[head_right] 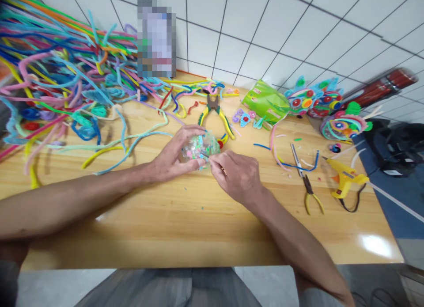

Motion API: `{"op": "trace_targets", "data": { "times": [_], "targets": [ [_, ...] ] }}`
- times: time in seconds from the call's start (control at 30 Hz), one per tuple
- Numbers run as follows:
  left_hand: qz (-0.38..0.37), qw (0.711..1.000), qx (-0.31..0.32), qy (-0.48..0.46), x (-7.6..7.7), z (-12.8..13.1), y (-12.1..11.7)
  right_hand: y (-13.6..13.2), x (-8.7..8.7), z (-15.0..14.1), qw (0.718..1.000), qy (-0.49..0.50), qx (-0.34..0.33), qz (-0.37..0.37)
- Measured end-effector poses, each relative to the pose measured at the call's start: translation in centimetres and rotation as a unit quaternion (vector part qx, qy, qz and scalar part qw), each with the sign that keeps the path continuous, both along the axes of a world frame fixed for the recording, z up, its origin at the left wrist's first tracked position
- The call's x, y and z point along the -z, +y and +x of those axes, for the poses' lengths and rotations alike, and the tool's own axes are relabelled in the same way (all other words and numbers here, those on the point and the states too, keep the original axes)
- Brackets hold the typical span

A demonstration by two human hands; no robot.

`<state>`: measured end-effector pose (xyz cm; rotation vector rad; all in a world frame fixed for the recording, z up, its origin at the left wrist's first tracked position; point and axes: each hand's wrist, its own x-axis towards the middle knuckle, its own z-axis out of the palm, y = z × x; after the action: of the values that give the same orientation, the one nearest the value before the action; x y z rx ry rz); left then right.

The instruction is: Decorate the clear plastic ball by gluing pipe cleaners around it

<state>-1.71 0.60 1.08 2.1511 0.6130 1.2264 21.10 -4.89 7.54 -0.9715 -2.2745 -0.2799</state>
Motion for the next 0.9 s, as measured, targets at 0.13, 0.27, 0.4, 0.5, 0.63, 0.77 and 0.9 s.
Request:
{"op": "trace_targets", "data": {
  "times": [0.13,0.27,0.4,0.5,0.63,0.77,0.9],
  "targets": [
    [0.002,1.0,0.004,-0.011,-0.1,0.0,-0.1,0.1,0.1,0.3,0.999,0.026,0.0,-0.021],
    [0.002,1.0,0.004,-0.015,-0.1,0.0,0.0,0.3,0.3,0.4,0.999,0.026,-0.006,-0.03],
    [0.008,1.0,0.001,-0.006,0.0,0.0,0.1,0.4,0.5,0.4,0.998,0.04,-0.009,-0.049],
    [0.002,1.0,-0.001,-0.003,0.1,0.0,0.1,0.4,0.7,0.4,0.997,0.049,-0.006,-0.06],
    [0.004,1.0,-0.005,0.009,0.2,0.0,0.2,0.4,0.9,0.4,0.993,0.072,0.006,-0.09],
    [0.008,1.0,-0.006,0.004,0.3,-0.1,0.3,0.4,1.0,0.3,0.984,0.118,0.003,-0.134],
    [0.014,1.0,-0.009,0.011,0.2,-0.1,0.2,0.5,1.1,0.2,0.978,0.143,-0.013,-0.154]
  ]
}}
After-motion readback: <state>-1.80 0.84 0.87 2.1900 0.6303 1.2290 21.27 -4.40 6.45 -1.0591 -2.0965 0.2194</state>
